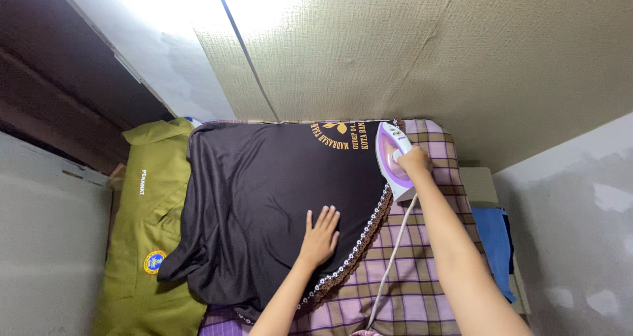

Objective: The person irons a dark-colored garment with a decorative border on a bed. They repeatedly smooth the fabric with their hands, reposition the garment, and use a steam iron to press different sections until the garment appears flat.

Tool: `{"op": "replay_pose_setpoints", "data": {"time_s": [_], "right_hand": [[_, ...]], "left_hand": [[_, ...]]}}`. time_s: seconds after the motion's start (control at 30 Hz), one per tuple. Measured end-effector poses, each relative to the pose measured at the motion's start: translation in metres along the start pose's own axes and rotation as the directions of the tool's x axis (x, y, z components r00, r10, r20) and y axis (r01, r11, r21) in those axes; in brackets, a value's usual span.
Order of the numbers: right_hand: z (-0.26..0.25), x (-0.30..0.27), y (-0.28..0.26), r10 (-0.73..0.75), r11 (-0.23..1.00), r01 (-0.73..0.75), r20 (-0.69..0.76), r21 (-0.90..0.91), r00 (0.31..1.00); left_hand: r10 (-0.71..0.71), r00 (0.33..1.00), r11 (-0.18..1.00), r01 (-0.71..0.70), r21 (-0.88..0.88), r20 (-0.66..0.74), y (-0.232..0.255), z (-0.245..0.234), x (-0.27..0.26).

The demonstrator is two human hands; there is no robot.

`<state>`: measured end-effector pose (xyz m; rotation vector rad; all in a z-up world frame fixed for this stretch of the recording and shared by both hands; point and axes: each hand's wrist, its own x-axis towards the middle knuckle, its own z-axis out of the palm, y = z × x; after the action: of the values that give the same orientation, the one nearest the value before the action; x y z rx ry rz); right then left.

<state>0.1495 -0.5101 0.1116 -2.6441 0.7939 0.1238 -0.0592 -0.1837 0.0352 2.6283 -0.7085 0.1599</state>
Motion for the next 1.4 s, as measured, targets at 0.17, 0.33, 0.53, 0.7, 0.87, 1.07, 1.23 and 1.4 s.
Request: {"op": "replay_pose_setpoints", "data": {"time_s": [0.17, 0.33, 0.53, 0.7, 0.87, 1.07, 1.23, 1.4], "right_hand": [[0.005, 0.007, 0.025, -0.144, 0.987, 0.129, 0.179, 0.093, 0.973], [0.029, 0.001, 0.039, -0.517, 0.856, 0.482, 0.296, 0.187, 0.803], [0.033, -0.070, 0.019, -0.631, 0.722, 0.688, 0.473, 0.069, 0.615], [0.032, -0.160, -0.008, -0.604, 0.704, 0.709, 0.549, 0.029, 0.578], [0.019, -0.260, -0.028, -0.603, 0.660, 0.751, 0.609, 0.019, 0.515], [0.027, -0.310, -0.046, -0.599, 0.689, 0.710, 0.439, -0.143, 0.670], [0.051, -0.282, -0.081, -0.572, 0.770, 0.625, 0.297, -0.128, 0.765], [0.075, -0.227, -0.123, -0.505, 0.829, 0.539, 0.214, -0.149, 0.836]], "left_hand": [[0.131, 0.986, 0.990, -0.124, -0.071, 0.106, 0.030, 0.009, -0.018], [0.162, 0.980, 0.982, -0.149, -0.116, 0.112, 0.033, 0.018, -0.039], [0.293, 0.951, 0.927, -0.256, -0.273, 0.102, 0.025, -0.010, -0.090], [0.392, 0.916, 0.874, -0.342, -0.347, 0.085, 0.013, -0.052, -0.146], [0.413, 0.910, 0.860, -0.376, -0.346, 0.038, 0.003, -0.086, -0.187], [0.206, 0.971, 0.919, -0.149, -0.365, 0.123, 0.001, -0.071, -0.190], [0.150, 0.965, 0.907, -0.047, -0.419, 0.216, -0.005, -0.068, -0.177], [0.178, 0.966, 0.877, -0.069, -0.476, 0.187, -0.016, -0.065, -0.176]]}}
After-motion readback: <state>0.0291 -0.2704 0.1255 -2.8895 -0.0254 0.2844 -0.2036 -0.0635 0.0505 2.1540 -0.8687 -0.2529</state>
